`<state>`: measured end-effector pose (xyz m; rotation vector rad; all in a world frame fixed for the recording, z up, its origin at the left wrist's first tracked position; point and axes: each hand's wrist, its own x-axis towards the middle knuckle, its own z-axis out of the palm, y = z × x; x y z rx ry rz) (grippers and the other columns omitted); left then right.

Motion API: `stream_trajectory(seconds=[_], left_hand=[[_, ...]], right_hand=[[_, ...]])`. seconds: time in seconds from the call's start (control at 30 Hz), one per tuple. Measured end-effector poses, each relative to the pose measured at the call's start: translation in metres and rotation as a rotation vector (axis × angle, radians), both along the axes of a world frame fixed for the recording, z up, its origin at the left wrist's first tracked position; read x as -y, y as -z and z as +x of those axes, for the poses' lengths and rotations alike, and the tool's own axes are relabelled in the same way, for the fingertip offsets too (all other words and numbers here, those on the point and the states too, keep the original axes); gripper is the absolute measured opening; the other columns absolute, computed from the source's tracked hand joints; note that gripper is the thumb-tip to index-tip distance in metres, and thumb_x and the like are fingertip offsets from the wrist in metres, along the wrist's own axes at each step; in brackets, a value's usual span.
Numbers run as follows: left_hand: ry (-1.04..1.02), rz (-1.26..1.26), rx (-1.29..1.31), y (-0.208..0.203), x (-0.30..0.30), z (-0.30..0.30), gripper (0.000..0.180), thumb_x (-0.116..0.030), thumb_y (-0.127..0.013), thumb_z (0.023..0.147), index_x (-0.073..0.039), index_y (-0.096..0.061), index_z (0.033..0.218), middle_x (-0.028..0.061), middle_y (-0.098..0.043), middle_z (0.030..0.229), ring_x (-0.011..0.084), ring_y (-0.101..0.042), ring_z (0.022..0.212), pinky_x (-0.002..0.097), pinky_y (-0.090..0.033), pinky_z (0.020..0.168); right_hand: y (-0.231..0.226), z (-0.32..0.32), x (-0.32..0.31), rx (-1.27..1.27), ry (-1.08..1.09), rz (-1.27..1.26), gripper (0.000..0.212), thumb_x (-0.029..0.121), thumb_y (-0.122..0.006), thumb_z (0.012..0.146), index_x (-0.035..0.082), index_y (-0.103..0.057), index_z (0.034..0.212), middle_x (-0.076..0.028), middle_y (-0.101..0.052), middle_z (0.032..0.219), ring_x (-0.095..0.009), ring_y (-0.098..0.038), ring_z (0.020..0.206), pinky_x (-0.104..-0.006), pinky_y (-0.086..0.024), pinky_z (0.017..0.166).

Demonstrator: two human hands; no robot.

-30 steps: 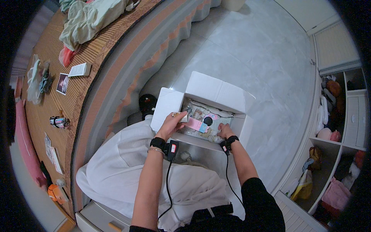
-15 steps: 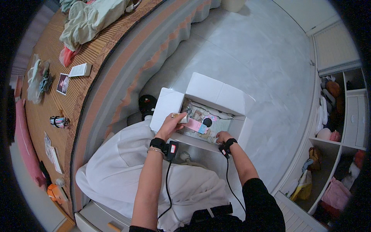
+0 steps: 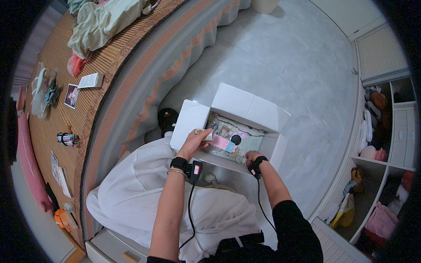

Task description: The user is organizing various rolls of decorative tape and other small craft items from a box onto a table surface.

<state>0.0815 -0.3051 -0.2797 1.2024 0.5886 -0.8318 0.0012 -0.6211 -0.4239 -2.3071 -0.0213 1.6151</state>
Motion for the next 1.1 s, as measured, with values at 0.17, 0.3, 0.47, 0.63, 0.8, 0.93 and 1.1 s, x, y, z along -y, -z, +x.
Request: stream_trajectory(seconds=[0.17,0.3,0.47,0.63,0.8,0.93,1.1], left_hand=[[-0.071,0.021,0.028,-0.003,0.005,-0.001,0.044,-0.032,-0.075,0.081,0.002,-0.053,0.100,0.0033,-0.061,0.074,0.0062,-0.053,0.054,0.0186,-0.042,0.047],[-0.071,-0.006,0.049,0.002,0.018,0.005,0.044,-0.032,-0.075,0.081,0.002,-0.053,0.099,0.0034,-0.061,0.073,0.0062,-0.053,0.054,0.0192,-0.040,0.045],[-0.053,0.017,0.025,0.005,0.003,-0.002,0.043,-0.031,-0.074,0.082,0.002,-0.053,0.099,0.0033,-0.060,0.072,0.0067,-0.052,0.053,0.0199,-0.039,0.044],[-0.055,-0.011,0.048,-0.002,0.002,-0.001,0.038,-0.029,-0.073,0.083,0.001,-0.054,0.096,0.0027,-0.060,0.070,0.0067,-0.051,0.051,0.0202,-0.038,0.044],[-0.056,-0.002,0.060,-0.003,0.012,0.002,0.033,-0.028,-0.073,0.083,0.000,-0.056,0.090,0.0017,-0.059,0.068,0.0067,-0.050,0.050,0.0206,-0.037,0.044],[-0.042,-0.003,0.066,-0.003,0.008,0.001,0.036,-0.029,-0.074,0.083,0.000,-0.056,0.093,0.0021,-0.059,0.069,0.0069,-0.051,0.050,0.0205,-0.038,0.044],[-0.052,0.063,0.037,-0.002,0.006,0.000,0.043,-0.030,-0.076,0.081,0.002,-0.054,0.100,0.0032,-0.060,0.074,0.0071,-0.052,0.053,0.0202,-0.040,0.045]], right_hand=[[0.012,-0.001,0.004,0.070,0.016,-0.065,0.031,0.021,-0.070,0.060,0.008,-0.072,0.088,-0.015,-0.069,0.083,-0.030,-0.067,0.081,-0.0386,-0.053,0.074],[0.021,0.010,0.037,0.464,0.065,-0.162,0.024,0.020,-0.070,0.065,0.010,-0.074,0.086,-0.013,-0.069,0.080,-0.027,-0.067,0.074,-0.0379,-0.053,0.069],[-0.011,0.034,0.015,0.396,0.381,0.119,0.029,0.024,-0.075,0.067,0.008,-0.071,0.091,-0.006,-0.068,0.075,-0.016,-0.063,0.069,-0.0308,-0.051,0.063],[-0.006,0.025,0.001,0.031,0.532,0.392,0.039,0.015,-0.073,0.070,0.006,-0.065,0.107,-0.005,-0.068,0.080,-0.015,-0.063,0.073,-0.0289,-0.051,0.066],[0.029,-0.001,0.005,0.204,0.427,0.323,0.043,0.011,-0.074,0.069,0.005,-0.063,0.111,-0.009,-0.068,0.093,-0.016,-0.063,0.084,-0.0302,-0.052,0.077],[0.035,-0.003,0.003,0.264,0.272,0.192,0.045,0.020,-0.075,0.064,0.012,-0.067,0.107,-0.017,-0.066,0.099,-0.032,-0.062,0.094,-0.0378,-0.052,0.084],[0.036,-0.006,-0.001,0.400,0.137,0.055,0.045,0.017,-0.076,0.060,0.016,-0.066,0.104,-0.019,-0.059,0.101,-0.038,-0.058,0.092,-0.0398,-0.053,0.082]])
